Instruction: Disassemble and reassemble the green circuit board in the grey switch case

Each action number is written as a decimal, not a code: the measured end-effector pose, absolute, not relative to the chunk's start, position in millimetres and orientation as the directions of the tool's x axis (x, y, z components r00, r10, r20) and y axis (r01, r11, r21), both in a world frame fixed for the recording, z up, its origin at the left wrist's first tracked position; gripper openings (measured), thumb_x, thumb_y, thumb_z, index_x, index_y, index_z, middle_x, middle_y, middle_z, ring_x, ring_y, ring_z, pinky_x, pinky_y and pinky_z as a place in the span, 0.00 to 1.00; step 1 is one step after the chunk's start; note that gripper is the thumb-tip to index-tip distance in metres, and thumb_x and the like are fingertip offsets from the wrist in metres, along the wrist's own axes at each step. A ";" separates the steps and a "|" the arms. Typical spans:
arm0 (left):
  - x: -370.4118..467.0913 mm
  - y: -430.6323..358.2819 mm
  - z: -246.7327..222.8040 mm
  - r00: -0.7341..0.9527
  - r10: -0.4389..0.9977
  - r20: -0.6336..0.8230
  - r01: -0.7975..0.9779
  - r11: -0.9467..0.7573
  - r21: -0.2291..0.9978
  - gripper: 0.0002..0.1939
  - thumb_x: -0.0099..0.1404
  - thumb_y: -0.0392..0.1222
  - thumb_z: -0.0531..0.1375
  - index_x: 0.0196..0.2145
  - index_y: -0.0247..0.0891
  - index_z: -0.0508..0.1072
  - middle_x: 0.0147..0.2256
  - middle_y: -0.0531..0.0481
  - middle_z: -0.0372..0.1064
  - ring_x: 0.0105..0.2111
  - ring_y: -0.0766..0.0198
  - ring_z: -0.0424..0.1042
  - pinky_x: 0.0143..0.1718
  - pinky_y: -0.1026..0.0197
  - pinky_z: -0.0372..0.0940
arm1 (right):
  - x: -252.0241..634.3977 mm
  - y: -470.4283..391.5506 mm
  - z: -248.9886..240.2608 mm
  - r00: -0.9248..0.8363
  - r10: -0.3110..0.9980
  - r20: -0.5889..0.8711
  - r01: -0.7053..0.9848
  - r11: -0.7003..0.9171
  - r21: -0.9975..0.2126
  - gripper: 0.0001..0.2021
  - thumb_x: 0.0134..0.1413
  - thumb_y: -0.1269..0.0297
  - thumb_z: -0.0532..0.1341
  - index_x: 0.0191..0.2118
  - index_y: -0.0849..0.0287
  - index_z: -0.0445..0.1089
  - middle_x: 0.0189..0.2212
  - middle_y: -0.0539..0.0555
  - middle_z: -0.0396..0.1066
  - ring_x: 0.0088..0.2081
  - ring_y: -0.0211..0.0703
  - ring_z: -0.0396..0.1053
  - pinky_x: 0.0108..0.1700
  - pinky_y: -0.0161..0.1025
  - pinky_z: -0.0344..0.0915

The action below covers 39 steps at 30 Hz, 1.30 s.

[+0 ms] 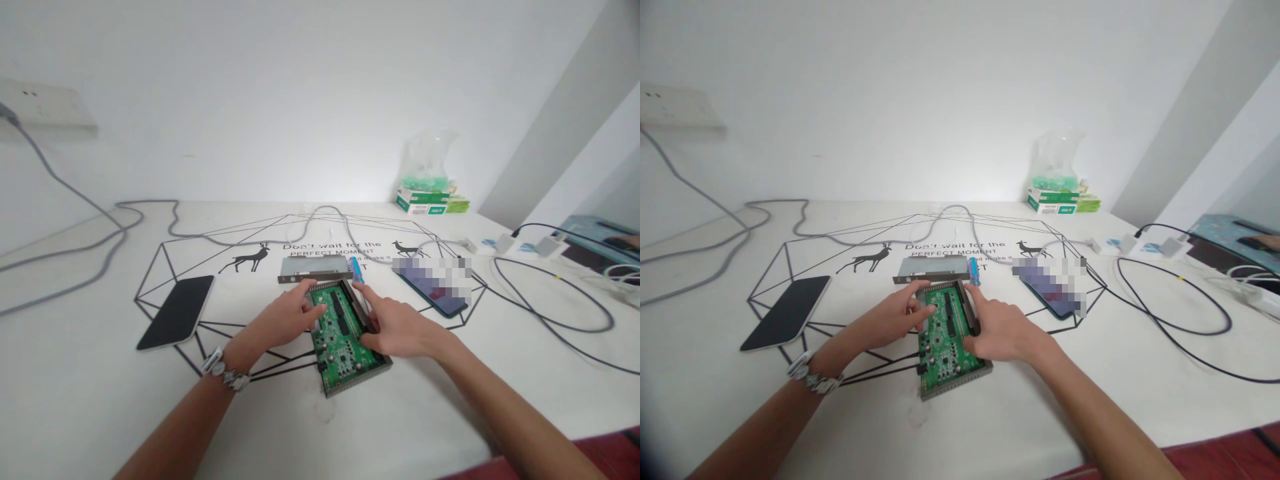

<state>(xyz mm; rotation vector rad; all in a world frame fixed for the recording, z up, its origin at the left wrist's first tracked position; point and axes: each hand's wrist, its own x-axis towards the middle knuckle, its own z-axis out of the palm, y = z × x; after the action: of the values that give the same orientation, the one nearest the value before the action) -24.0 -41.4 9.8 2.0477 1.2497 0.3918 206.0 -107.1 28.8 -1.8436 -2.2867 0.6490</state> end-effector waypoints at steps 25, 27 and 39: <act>-23.2 -41.7 6.4 0.475 0.879 -0.040 0.674 -0.334 0.659 0.29 0.66 0.52 0.57 0.60 0.36 0.61 0.26 0.53 0.70 0.26 0.59 0.70 0.26 0.61 0.58 | 202.8 -118.3 36.0 -0.252 0.951 -0.179 0.923 0.181 -0.339 0.43 0.51 0.58 0.62 0.71 0.62 0.48 0.36 0.61 0.77 0.33 0.52 0.74 0.33 0.41 0.61; -23.0 -42.0 6.1 0.470 0.882 -0.033 0.679 -0.338 0.651 0.28 0.67 0.52 0.57 0.60 0.36 0.61 0.26 0.53 0.70 0.26 0.60 0.70 0.26 0.61 0.57 | 193.0 -115.6 31.5 -0.140 0.987 -0.084 0.972 0.121 -0.203 0.35 0.55 0.56 0.58 0.67 0.63 0.56 0.40 0.66 0.77 0.39 0.58 0.75 0.37 0.44 0.61; -19.9 -45.7 8.0 0.396 0.917 0.051 0.785 -0.367 0.499 0.27 0.67 0.53 0.55 0.59 0.38 0.63 0.26 0.51 0.69 0.27 0.56 0.70 0.29 0.60 0.55 | 171.3 -106.7 17.0 -0.077 0.997 0.007 0.991 0.077 -0.105 0.12 0.59 0.63 0.53 0.44 0.61 0.68 0.35 0.64 0.76 0.36 0.57 0.75 0.34 0.44 0.59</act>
<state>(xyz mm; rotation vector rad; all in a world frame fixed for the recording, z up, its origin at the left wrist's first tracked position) -19.9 -45.7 8.0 2.2628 1.4648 0.4533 171.3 -106.7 17.0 -2.0808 -2.2479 0.1111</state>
